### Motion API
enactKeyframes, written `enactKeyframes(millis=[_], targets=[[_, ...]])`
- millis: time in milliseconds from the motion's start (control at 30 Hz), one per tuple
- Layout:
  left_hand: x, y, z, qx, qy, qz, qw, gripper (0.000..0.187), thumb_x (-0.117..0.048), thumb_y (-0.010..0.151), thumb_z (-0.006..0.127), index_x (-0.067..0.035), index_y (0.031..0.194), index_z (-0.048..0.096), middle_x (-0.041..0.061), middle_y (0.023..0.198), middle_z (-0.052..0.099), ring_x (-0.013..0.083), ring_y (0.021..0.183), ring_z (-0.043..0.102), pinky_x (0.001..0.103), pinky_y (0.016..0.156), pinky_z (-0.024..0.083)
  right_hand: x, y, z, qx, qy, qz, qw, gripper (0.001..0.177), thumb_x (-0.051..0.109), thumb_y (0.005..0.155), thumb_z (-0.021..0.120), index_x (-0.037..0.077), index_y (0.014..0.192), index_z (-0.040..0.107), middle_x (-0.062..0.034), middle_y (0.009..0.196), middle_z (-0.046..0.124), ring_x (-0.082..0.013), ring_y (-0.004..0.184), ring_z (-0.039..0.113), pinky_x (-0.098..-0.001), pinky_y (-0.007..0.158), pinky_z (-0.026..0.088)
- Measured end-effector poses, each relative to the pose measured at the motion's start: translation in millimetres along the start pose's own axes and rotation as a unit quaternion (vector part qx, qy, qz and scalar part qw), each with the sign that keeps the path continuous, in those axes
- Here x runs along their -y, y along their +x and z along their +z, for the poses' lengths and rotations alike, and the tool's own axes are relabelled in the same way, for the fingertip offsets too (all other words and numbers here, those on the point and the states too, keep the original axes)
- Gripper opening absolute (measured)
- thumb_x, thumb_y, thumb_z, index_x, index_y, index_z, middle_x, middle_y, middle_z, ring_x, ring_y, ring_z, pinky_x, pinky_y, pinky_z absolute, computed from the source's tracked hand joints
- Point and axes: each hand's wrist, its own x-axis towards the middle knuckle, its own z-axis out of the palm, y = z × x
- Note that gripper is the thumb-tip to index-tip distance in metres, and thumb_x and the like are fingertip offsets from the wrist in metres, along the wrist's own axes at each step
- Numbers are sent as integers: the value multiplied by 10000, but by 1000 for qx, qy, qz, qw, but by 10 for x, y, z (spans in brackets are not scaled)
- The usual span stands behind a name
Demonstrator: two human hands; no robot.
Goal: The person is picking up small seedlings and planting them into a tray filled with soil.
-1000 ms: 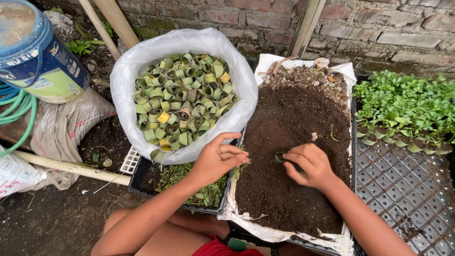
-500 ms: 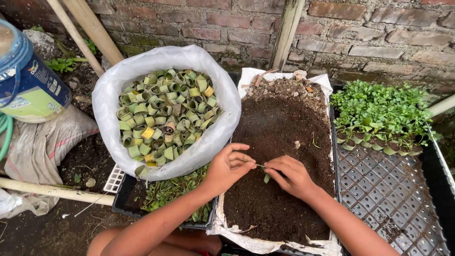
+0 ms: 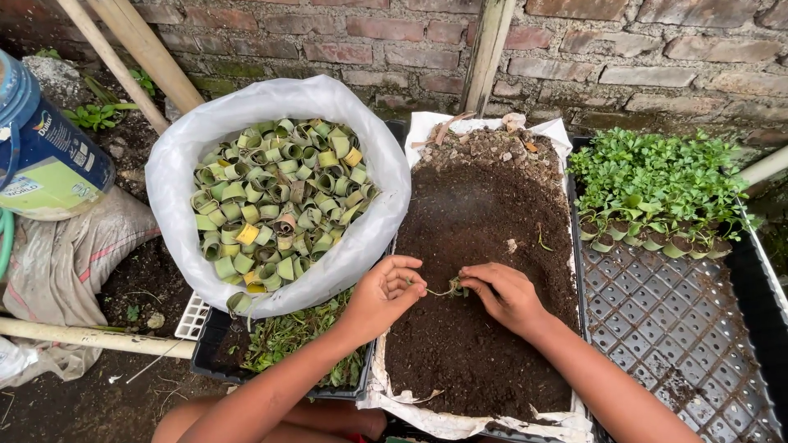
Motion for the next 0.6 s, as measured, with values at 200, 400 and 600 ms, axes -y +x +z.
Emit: enactKeyframes(millis=[200,400,600], targets=[[-40,-27,-9,-16,-16,-5,1000,352,-31,938,681,47,1275,614,172,988,752,191,923,758,309,827,649,33,29,-19,9,-80,-26,996,156,4,857,768,44,1007,763,-63,904,798,-269,784,772,-393,687,615],[-66,-56,-149,-34,-3,-8,999,310,-28,959,641,50,1259,625,207,976,741,224,911,761,333,815,654,-201,-108,17,-40,-43,45,997,105,47,872,774,88,967,790,-31,900,809,-252,793,765,-374,728,606],[-369,-176,-376,88,215,-59,971,298,-27,971,585,11,1257,660,162,888,709,201,791,726,299,698,653,-293,-112,-67,-75,20,127,989,63,56,888,781,72,945,800,-69,874,798,-253,816,755,-367,802,567]])
